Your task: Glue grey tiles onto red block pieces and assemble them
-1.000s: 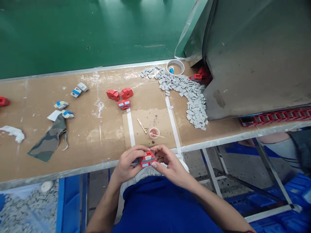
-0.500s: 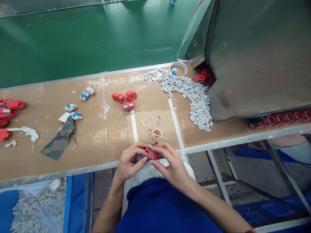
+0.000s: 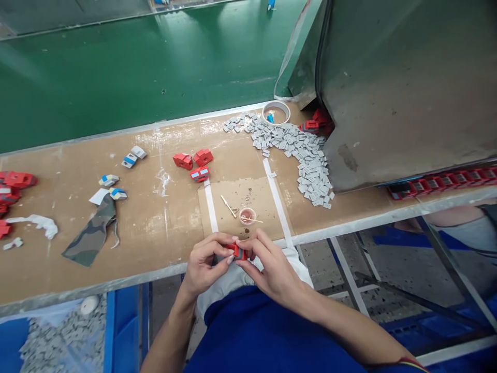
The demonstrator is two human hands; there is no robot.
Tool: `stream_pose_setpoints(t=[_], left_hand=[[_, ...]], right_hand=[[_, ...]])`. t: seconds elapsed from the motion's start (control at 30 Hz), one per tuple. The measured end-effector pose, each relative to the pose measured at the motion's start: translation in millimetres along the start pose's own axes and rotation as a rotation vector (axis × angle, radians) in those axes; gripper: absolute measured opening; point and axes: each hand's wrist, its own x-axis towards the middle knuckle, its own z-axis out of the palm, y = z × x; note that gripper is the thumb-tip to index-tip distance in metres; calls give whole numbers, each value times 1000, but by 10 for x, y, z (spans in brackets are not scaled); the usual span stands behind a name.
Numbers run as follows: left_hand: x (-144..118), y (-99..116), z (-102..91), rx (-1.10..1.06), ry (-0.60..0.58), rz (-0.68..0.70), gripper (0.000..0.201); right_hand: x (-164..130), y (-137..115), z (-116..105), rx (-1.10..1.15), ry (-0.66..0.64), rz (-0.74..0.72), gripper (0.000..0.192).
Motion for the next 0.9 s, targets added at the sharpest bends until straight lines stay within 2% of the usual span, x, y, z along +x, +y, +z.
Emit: stream_pose_setpoints(t=[0.1, 0.23, 0.3, 0.4, 0.53, 0.63, 0.9], left_hand=[[-11, -15, -2, -30, -22, -4, 11], [-37, -22, 4, -52, -66, -59, 44], [-31, -17, 4, 24, -88, -45, 46], [-1, -2, 1, 132, -62, 16, 40], [30, 21, 2, 200, -45, 43, 37], [39, 35, 10, 248, -78, 57, 37], [24, 42, 51, 396, -177, 119, 40]], right_hand=[[-47, 45, 65, 148, 67, 59, 16], [-121, 117, 190, 460, 204, 157, 17], [-140, 138, 230, 546, 207, 197, 18], [-139, 135, 232, 464, 164, 212, 18], [-121, 84, 178, 268, 184, 132, 19], [-112, 53, 140, 191, 182, 95, 15], [-95, 90, -6, 130, 59, 89, 8]])
